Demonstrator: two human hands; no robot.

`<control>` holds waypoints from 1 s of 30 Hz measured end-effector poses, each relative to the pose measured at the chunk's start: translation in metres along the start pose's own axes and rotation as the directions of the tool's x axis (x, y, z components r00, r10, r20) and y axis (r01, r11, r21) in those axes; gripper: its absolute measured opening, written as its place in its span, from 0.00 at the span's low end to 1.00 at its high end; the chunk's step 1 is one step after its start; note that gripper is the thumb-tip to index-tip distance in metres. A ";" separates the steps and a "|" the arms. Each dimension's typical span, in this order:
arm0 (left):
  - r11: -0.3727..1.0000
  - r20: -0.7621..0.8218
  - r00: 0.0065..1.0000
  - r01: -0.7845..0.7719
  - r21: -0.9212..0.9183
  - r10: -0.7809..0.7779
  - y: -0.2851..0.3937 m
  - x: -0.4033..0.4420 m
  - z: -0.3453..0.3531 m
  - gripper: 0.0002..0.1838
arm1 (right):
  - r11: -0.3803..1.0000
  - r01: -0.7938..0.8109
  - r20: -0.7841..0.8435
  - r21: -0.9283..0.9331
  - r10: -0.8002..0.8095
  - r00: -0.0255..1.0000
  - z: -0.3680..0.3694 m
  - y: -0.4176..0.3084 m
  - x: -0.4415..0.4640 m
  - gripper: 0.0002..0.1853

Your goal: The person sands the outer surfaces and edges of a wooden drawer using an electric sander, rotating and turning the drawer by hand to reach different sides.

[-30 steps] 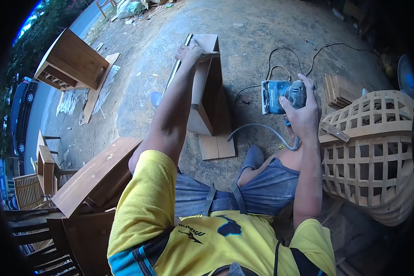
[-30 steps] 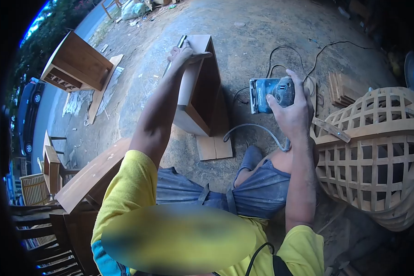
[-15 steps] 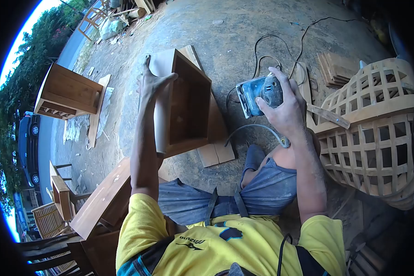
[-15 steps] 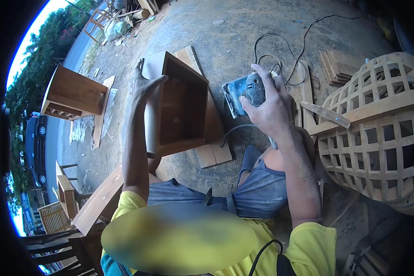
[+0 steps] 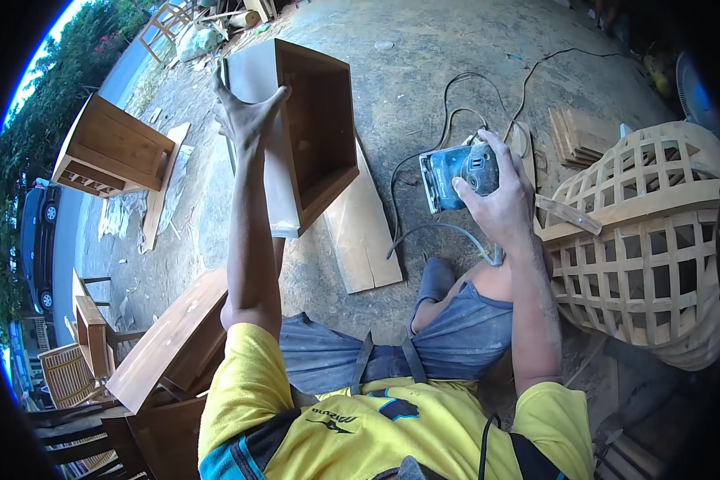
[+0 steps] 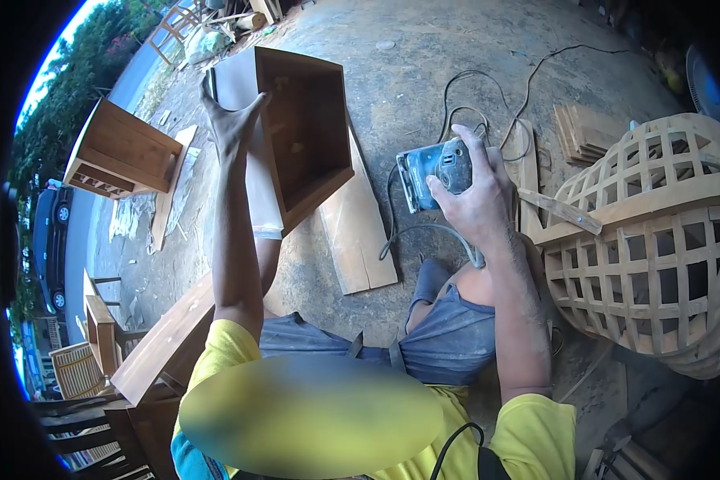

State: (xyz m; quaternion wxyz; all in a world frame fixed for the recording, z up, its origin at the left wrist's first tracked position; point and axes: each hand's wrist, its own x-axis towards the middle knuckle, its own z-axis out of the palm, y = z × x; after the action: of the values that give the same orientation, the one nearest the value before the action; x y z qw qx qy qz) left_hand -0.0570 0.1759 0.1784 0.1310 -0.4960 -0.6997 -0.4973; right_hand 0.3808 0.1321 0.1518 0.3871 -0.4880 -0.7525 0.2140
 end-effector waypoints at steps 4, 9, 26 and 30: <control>0.991 -0.047 0.991 0.124 0.056 -0.122 -0.017 -0.013 0.019 0.73 | 1.000 0.005 -0.005 -0.028 -0.005 1.000 0.001 0.004 0.002 0.44; 0.989 -0.110 0.989 0.107 0.103 -0.095 -0.023 -0.042 0.034 0.73 | 0.999 0.011 -0.001 -0.041 -0.011 1.000 0.002 0.002 0.004 0.43; 0.959 -0.122 0.969 0.233 0.159 -0.215 0.014 -0.208 -0.017 0.85 | 0.986 0.156 0.058 -0.064 -0.152 0.987 0.008 -0.009 -0.004 0.44; 0.962 -0.100 0.963 0.260 0.081 -0.252 0.027 -0.272 -0.017 0.81 | 0.983 0.174 0.092 -0.052 -0.169 0.981 0.014 -0.027 0.002 0.43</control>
State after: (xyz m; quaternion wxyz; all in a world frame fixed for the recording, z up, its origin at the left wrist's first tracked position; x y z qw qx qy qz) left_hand 0.0884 0.0091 0.0177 0.1196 -0.3720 -0.7738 -0.4985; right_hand 0.3545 0.1234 0.1631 0.3563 -0.4227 -0.8140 0.1784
